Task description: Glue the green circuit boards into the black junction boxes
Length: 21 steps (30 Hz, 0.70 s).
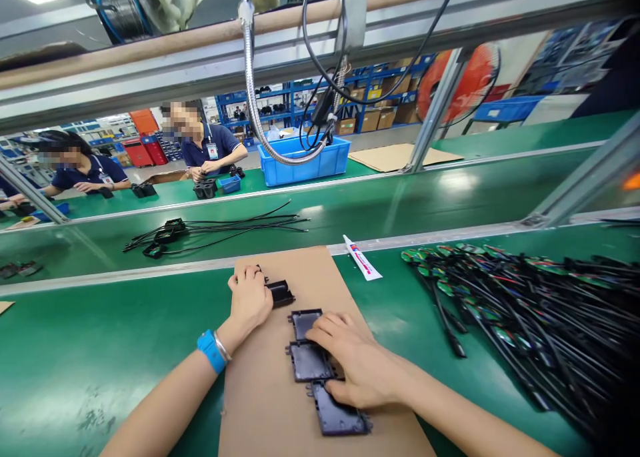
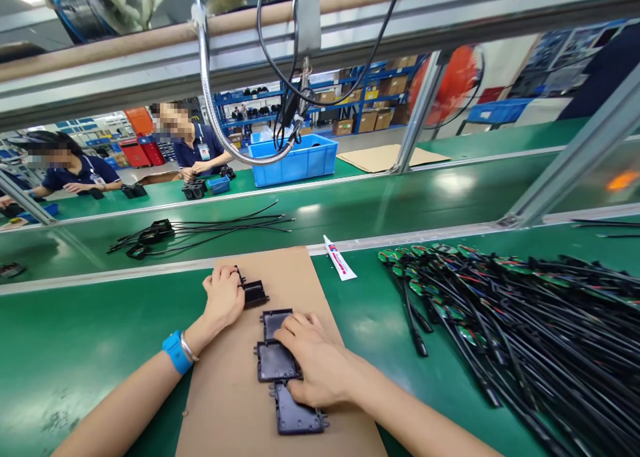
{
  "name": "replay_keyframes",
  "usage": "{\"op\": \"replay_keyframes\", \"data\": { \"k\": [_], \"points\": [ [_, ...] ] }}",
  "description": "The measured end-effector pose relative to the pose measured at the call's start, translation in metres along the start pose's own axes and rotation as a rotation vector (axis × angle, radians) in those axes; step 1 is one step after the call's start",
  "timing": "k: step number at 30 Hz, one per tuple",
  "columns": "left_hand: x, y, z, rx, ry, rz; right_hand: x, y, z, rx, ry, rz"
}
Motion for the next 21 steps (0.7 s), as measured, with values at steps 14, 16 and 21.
{"op": "replay_keyframes", "data": {
  "k": [14,16,21],
  "points": [
    [-0.042,-0.023,0.009,-0.139,0.161,0.034,0.017,-0.01,0.013,0.064,-0.008,0.006],
    [-0.032,-0.031,0.015,-0.182,0.221,0.104,0.019,-0.009,0.013,0.059,-0.018,0.017],
    [0.006,-0.039,0.025,-0.267,0.338,0.203,0.022,-0.008,0.014,0.08,-0.029,0.058]
  ]
}}
Point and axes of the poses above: each hand's wrist, its own y-axis away from the middle knuckle, its own z-axis out of the palm, x = y × z, the point moved 8 cm from there along -y, towards the middle knuckle, and after that the axes turned 8 degrees about x, right-handed, at the moved point
